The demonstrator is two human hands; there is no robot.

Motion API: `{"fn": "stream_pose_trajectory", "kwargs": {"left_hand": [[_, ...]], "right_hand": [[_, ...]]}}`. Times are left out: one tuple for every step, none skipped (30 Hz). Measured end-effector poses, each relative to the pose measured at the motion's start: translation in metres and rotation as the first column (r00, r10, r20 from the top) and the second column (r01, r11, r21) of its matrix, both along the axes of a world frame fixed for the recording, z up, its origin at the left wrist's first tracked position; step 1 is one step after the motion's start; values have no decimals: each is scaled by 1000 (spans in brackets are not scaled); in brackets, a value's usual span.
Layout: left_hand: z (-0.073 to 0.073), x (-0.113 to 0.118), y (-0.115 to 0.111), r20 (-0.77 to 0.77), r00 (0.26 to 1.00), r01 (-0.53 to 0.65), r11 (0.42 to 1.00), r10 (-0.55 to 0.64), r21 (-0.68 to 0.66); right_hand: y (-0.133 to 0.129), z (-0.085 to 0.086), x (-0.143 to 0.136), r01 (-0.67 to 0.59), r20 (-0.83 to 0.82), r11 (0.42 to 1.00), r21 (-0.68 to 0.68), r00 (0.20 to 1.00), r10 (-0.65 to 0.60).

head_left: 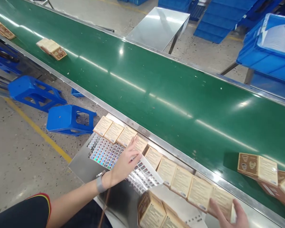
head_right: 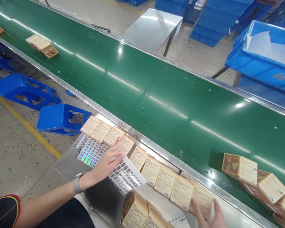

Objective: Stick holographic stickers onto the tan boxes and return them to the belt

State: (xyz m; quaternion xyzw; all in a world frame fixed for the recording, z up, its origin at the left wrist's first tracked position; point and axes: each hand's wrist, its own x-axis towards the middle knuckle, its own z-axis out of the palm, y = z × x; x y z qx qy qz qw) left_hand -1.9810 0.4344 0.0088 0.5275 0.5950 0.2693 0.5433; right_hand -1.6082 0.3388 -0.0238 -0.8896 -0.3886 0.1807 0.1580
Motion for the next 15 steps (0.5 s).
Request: {"fn": "stream_pose_trajectory", "kwargs": {"left_hand": [[3, -5, -4, 0, 1000, -5, 1000, 5, 15], [6, -9, -7, 21, 1000, -8, 1000, 9, -13], [9, -12, -10, 49, 999, -11, 998, 13, -58], [12, -15, -11, 78, 997, -9, 994, 17, -105], [15, -17, -13, 105, 994, -5, 990, 21, -144], [17, -20, -14, 132, 991, 1, 984, 23, -176], [19, -21, -16, 160, 987, 7, 979, 26, -202], [21, -23, -17, 188, 982, 11, 974, 33, -228], [23, -24, -19, 215, 976, 15, 967, 42, -255], [24, -25, -21, 244, 968, 21, 957, 53, -290], [25, -26, -23, 278, 959, 33, 945, 62, -326], [26, -28, -24, 312, 948, 53, 933, 66, -357], [27, -31, -26, 348, 936, 82, 922, 60, -379], [28, -34, -26, 380, 924, 119, 913, 42, -390], [29, -37, -27, 403, 915, 160, 907, 11, -388]], "right_hand": [[2, 8, -17, 22, 78, 1000, -10, 997, -21], [4, 17, -34, 15, 135, 1000, 9, 991, -16], [6, 27, -53, -32, 147, 998, 45, 989, 25], [7, 37, -73, -97, 131, 992, 86, 988, 85], [9, 46, -94, -178, 79, 975, 134, 983, 169], [11, 54, -115, -284, 15, 943, 176, 958, 285], [15, 60, -136, -403, -28, 888, 220, 908, 419], [18, 64, -155, -509, -49, 818, 269, 841, 539], [22, 66, -173, -578, -55, 754, 313, 781, 622], [26, 67, -188, -625, -53, 698, 349, 731, 681], [30, 67, -200, -652, -61, 662, 369, 694, 718], [33, 66, -210, -660, -83, 650, 377, 675, 733], [36, 66, -216, -657, -124, 655, 374, 664, 737], [38, 66, -219, -647, -186, 672, 360, 656, 732], [39, 66, -220, -635, -263, 695, 338, 645, 717]]}}
